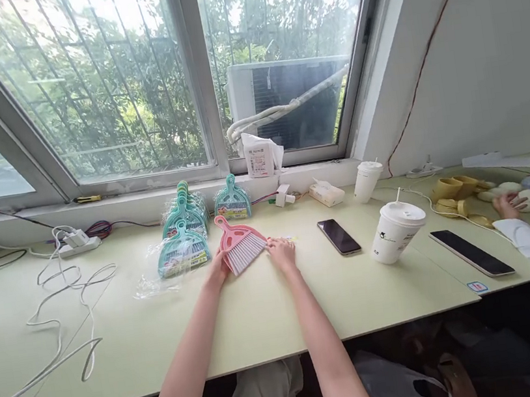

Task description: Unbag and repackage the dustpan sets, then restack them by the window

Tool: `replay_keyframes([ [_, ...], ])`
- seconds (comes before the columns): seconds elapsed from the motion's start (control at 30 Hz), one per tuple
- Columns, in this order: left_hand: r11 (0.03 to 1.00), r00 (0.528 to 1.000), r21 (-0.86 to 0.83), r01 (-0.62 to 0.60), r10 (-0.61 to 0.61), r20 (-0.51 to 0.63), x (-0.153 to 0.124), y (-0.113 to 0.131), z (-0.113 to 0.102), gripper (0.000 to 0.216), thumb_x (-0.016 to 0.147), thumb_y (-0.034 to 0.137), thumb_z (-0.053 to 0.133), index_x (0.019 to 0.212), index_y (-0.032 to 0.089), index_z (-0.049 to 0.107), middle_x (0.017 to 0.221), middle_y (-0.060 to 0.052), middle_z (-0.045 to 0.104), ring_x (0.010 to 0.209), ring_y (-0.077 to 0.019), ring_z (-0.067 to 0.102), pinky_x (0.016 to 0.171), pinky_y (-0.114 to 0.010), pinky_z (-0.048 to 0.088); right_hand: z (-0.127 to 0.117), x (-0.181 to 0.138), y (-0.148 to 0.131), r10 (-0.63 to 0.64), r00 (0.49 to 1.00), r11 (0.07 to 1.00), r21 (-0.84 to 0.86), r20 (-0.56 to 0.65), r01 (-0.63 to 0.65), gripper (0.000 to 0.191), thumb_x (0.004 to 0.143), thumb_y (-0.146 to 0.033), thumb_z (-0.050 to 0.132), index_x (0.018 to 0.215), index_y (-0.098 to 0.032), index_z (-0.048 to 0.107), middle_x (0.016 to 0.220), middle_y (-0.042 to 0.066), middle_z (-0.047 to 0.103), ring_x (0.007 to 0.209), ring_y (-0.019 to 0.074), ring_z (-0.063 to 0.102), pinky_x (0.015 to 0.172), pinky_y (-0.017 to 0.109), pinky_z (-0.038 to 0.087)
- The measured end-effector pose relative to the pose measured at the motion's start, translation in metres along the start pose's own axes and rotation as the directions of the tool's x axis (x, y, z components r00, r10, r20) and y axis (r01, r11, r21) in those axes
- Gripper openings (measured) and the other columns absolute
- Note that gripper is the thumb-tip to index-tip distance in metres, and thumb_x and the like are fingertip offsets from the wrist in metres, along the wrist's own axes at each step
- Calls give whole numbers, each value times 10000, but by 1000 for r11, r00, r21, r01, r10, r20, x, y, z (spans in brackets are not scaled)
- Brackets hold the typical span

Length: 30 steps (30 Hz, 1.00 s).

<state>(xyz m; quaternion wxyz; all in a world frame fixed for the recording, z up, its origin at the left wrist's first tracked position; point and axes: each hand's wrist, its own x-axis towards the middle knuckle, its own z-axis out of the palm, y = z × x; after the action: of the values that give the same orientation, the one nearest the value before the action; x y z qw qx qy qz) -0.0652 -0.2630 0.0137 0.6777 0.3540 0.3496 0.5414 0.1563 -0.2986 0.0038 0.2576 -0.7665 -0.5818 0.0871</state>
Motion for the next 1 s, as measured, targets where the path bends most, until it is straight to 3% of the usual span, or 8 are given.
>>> replay_keyframes([
  [0.1,1000,1000,-13,0,0,-19,-4,3,2,457,710,159,626,1154,243,559,1140,-44,654,1007,-198,639,859,-323,528,4,-3,-11,-139,990,990,23,-17,139,242,893,-369,469,977,-299,686,1300,3,572,1233,203,460,1077,408,246],
  [0.2,1000,1000,-4,-13,13,-16,-9,6,5,471,723,177,609,1185,255,551,1137,-44,657,1051,-211,622,888,-346,519,6,-7,-13,-62,993,998,-24,-98,60,392,861,-371,533,1243,-287,559,1417,58,459,1329,239,360,1101,462,194],
  [0.27,999,1000,18,-26,26,-5,-13,8,7,466,725,192,605,1183,265,554,1121,-43,664,1072,-217,613,912,-363,510,6,-8,-8,16,997,999,-42,-76,-20,487,862,-400,527,1326,-255,490,1474,92,377,1387,271,264,1107,509,156],
  [0.47,999,999,46,-17,19,-42,-20,11,8,484,735,224,594,1211,264,520,1174,-47,635,1068,-217,613,904,-372,517,4,-5,7,48,998,998,40,-49,-46,304,881,-280,483,1142,-218,625,1407,75,477,1365,230,330,1125,456,173],
  [0.6,996,998,84,-12,17,-58,-18,8,5,479,740,243,596,1210,275,508,1185,-47,623,1056,-222,615,870,-364,529,-1,-7,6,43,999,995,86,-33,-40,353,843,-185,499,1174,-227,614,1328,76,559,1295,217,440,1119,415,204],
  [0.73,999,997,47,1,3,-74,-15,3,5,510,711,215,629,1203,263,507,1203,-54,609,1061,-220,607,868,-351,525,-10,-10,0,112,983,978,193,-146,-83,492,840,-175,470,1325,-248,501,1203,78,647,1098,216,600,971,340,402],
  [0.87,996,999,90,-5,9,-40,-15,-2,6,511,718,220,628,1213,266,508,1205,-50,607,1081,-223,598,891,-356,513,-22,-16,-13,191,919,903,430,-345,-26,488,928,-323,307,1368,-159,438,1248,109,615,1063,198,622,866,296,480],
  [1.0,998,999,65,-8,5,44,-17,-8,9,515,722,235,660,1213,245,506,1227,-65,595,1107,-231,586,929,-372,492,-21,-32,-37,40,919,897,419,-392,140,574,965,-386,100,1421,-141,346,1357,108,522,1182,167,548,917,278,465],
])
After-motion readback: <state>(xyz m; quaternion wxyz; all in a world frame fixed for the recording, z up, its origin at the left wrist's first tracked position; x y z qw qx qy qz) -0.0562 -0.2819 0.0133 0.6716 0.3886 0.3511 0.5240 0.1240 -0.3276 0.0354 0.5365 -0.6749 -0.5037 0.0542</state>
